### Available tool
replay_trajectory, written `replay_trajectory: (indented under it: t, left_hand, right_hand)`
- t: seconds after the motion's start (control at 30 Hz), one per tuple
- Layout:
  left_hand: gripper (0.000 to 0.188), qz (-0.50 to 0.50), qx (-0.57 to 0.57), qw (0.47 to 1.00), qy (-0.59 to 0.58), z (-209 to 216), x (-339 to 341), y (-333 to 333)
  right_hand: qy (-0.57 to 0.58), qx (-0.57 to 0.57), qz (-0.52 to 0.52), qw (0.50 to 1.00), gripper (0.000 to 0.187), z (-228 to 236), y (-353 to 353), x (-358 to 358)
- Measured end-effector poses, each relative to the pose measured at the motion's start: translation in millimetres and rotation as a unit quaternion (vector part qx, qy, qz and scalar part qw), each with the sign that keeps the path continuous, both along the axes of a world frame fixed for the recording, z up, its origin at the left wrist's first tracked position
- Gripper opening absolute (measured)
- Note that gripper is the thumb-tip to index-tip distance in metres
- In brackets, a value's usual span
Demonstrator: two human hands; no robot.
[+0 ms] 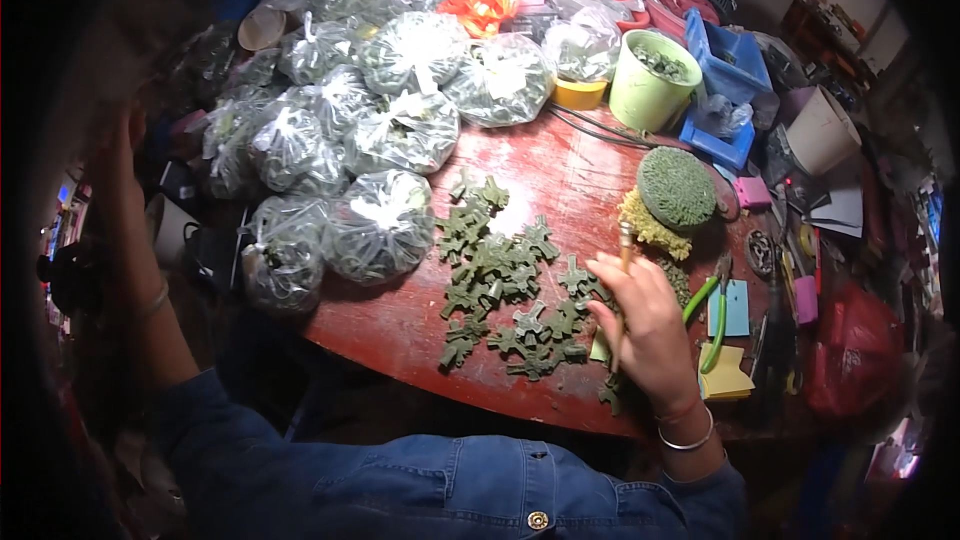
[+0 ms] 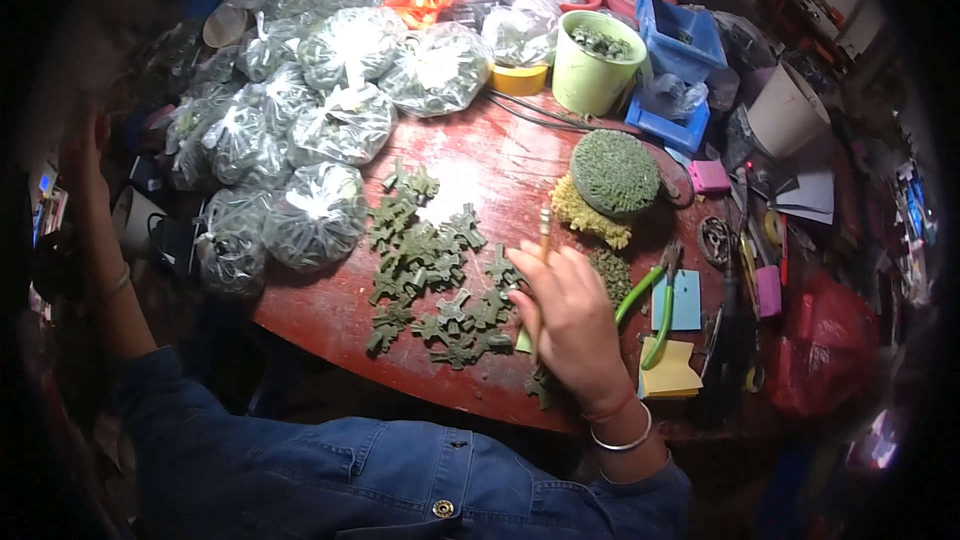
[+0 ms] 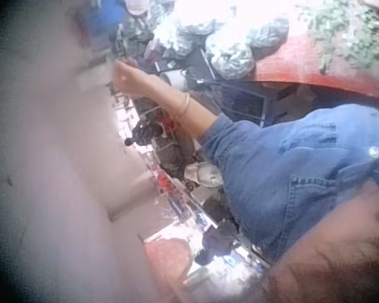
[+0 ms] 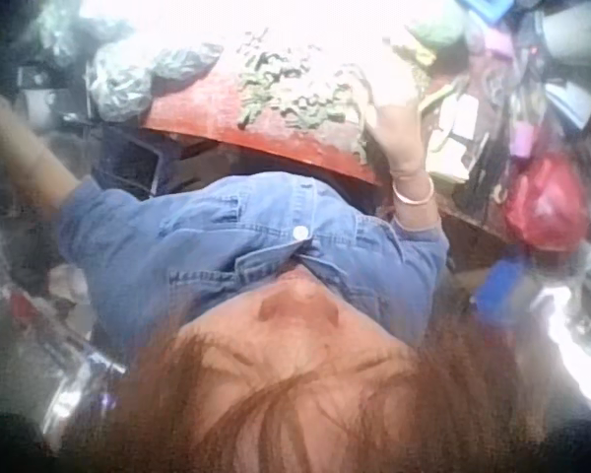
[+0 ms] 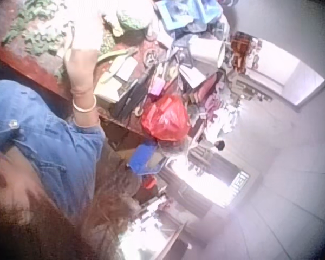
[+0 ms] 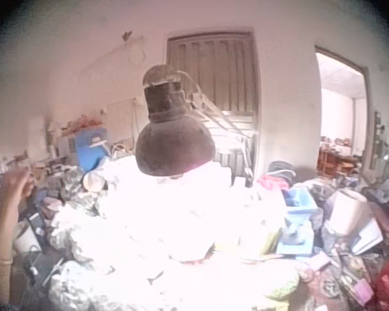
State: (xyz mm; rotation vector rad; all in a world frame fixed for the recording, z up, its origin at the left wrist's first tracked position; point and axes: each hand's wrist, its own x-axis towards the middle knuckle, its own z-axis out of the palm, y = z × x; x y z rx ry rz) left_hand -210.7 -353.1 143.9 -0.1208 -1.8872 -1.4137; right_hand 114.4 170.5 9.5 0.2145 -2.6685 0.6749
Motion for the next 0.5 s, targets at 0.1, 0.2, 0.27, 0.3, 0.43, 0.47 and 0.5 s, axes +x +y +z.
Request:
replay_trajectory:
  t: [0.1,0.2,0.27,0.3,0.43,0.47,0.5]
  left_hand:
    - [0.020,-0.136,-0.026,0.989,0.049,24.0,85.1,166.5]
    - [0.014,-0.268,-0.111,0.956,0.047,-17.7,163.1,270.1]
    - [0.014,-0.486,-0.087,0.869,-0.028,-47.7,194.4,315.8]
    - [0.013,-0.535,-0.096,0.838,-0.043,-74.4,193.1,329.0]
    - [0.016,-0.590,-0.047,0.737,-0.326,-113.8,206.9,363.8]
    - [0.016,-0.594,-0.047,0.733,-0.326,-123.7,203.7,365.5]
    - [0.017,-0.590,-0.076,0.753,-0.282,-134.5,199.3,364.8]
  right_hand:
    - [-0.017,0.050,-0.011,0.999,0.043,-14.3,2.5,-0.3]
    - [-0.006,0.016,0.007,1.000,0.041,-18.9,11.5,-1.0]
    - [-0.026,-0.021,-0.009,0.999,0.034,-11.0,14.3,3.1]
    - [-0.027,-0.020,-0.012,0.999,0.034,-11.7,13.4,2.5]
    - [0.003,-0.095,-0.011,0.995,0.028,-10.0,17.5,2.6]
    - [0.007,-0.109,-0.028,0.994,0.027,-10.2,18.2,2.7]
    - [0.012,-0.123,-0.044,0.991,0.027,-9.5,18.2,3.0]
